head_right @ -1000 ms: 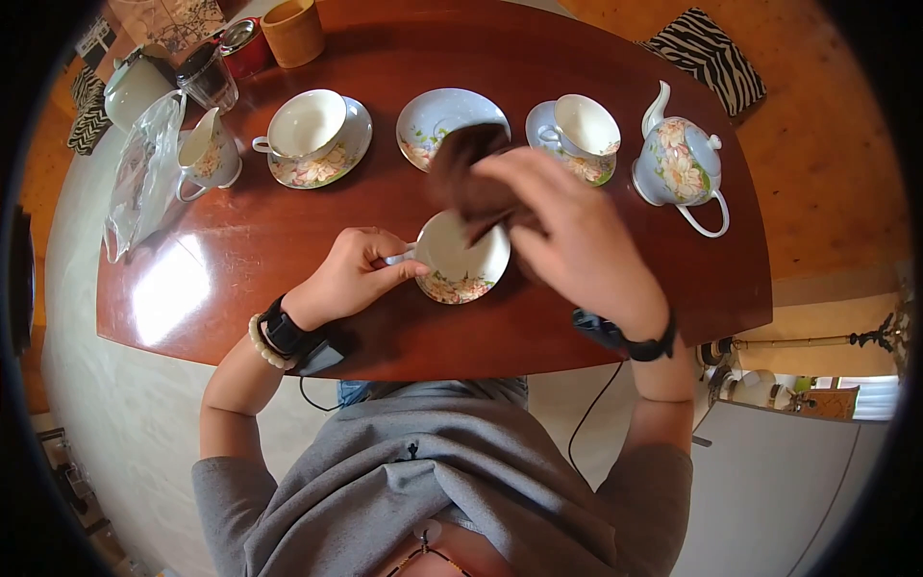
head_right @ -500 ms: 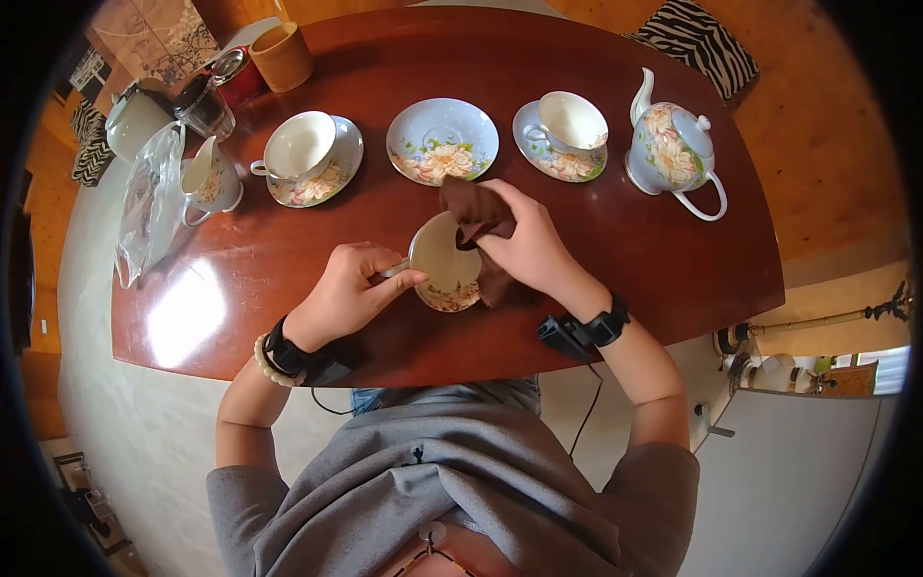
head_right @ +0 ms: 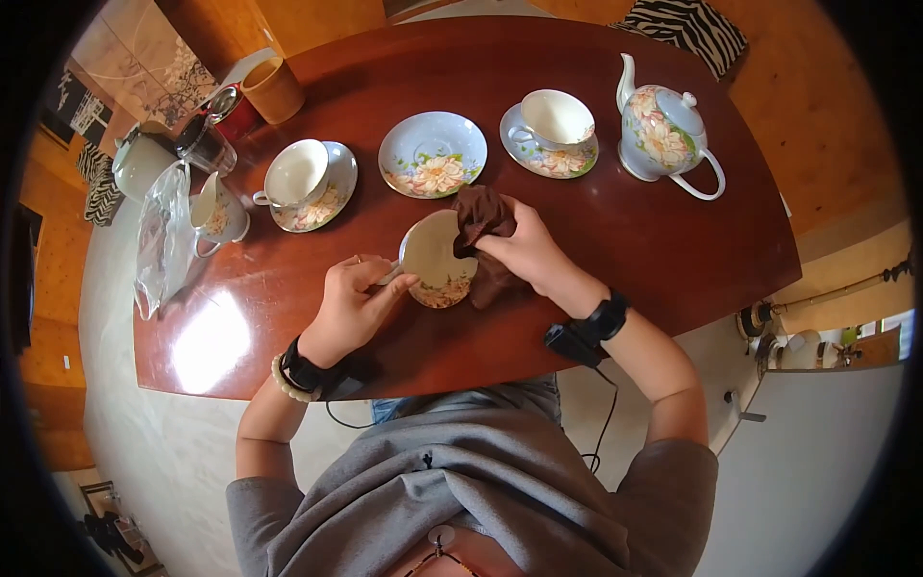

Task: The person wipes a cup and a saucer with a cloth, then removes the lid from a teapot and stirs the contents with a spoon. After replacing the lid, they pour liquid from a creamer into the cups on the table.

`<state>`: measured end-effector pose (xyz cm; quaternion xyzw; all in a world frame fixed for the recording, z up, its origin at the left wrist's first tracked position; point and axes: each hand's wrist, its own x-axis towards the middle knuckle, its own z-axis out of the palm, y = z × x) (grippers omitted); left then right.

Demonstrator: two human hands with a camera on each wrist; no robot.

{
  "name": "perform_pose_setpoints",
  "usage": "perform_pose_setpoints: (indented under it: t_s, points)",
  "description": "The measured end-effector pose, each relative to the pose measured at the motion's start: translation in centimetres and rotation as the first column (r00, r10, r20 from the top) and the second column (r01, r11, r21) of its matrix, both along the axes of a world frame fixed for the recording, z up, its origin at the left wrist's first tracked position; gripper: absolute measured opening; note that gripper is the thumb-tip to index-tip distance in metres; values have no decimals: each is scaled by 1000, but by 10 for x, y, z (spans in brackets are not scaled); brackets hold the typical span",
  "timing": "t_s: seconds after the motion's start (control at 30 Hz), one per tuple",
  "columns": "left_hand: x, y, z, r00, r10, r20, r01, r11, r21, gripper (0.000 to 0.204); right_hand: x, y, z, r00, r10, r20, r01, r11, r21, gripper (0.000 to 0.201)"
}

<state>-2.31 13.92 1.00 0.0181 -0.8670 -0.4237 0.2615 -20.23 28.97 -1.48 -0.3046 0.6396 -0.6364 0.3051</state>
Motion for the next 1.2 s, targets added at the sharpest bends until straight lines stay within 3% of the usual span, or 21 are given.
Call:
perform_pose_setpoints:
  t_s: [0.03,0.13,0.2,0.3,0.37,0.43,0.5,0.6,0.63,0.67,0.7,0.73,0.77,0.8,0.87,0.97,1.0,1.03,1.13,1.2]
  points:
    - [0,2,3,1000,18,22,-18,999,-32,25,5,0,0,996,-85,-9,85,996,-16,41]
    - [3,8,17,996,60,68,-51,990,-130,25,1,-3,19,888,-119,-444,101,993,-64,41]
    - [4,7,24,995,80,51,-69,980,-188,26,2,-9,44,787,-149,-598,88,988,-130,44]
    - [6,4,43,981,177,84,-182,981,61,65,4,-11,89,533,-213,-819,5,969,-248,49]
    - [-3,-14,57,996,83,22,-80,987,-142,88,7,-13,113,311,-269,-912,-47,954,-297,56]
    - [-15,-15,75,992,-127,-24,128,988,83,100,12,-17,133,213,-276,-937,-147,939,-310,57]
    - [-25,-14,78,955,-212,-208,257,941,221,96,15,-21,144,150,-316,-937,-199,918,-342,57]
    - [-43,2,70,908,-64,-414,238,892,385,91,10,-27,146,547,-304,-780,-253,829,-500,54]
    - [-47,5,70,886,4,-464,179,920,350,91,15,-37,129,613,-427,-665,-94,796,-598,50]
    - [-51,8,68,855,72,-513,115,939,324,91,22,-45,117,723,-485,-492,27,731,-682,46]
    - [-53,9,67,817,139,-559,48,951,306,91,31,-54,108,904,-370,-213,141,729,-670,46]
    - [-55,9,65,805,156,-573,-28,974,226,92,38,-60,100,967,-232,107,247,744,-621,46]
    - [-57,7,64,791,172,-587,-106,984,145,93,42,-60,94,959,-136,250,253,807,-533,46]
    - [-58,4,63,777,186,-601,-187,980,61,94,40,-58,92,969,-126,212,222,818,-530,46]
    - [-58,2,61,787,163,-595,-134,987,94,94,34,-54,93,986,-98,135,155,840,-521,46]
    - [-51,-1,67,856,92,-508,-10,987,160,94,15,-44,114,934,-207,-291,17,839,-544,43]
    - [-47,-8,70,895,50,-443,28,986,167,93,11,-41,119,867,-240,-437,-44,836,-546,42]
    - [-47,-12,72,926,5,-377,67,982,177,93,7,-36,120,671,-336,-661,-16,884,-466,44]
    - [-53,-12,60,843,-33,-536,55,998,24,99,31,-50,100,901,-344,-265,59,701,-710,45]
    - [-49,-6,61,810,16,-587,-51,998,-43,106,53,-49,93,973,-186,136,230,771,-594,44]
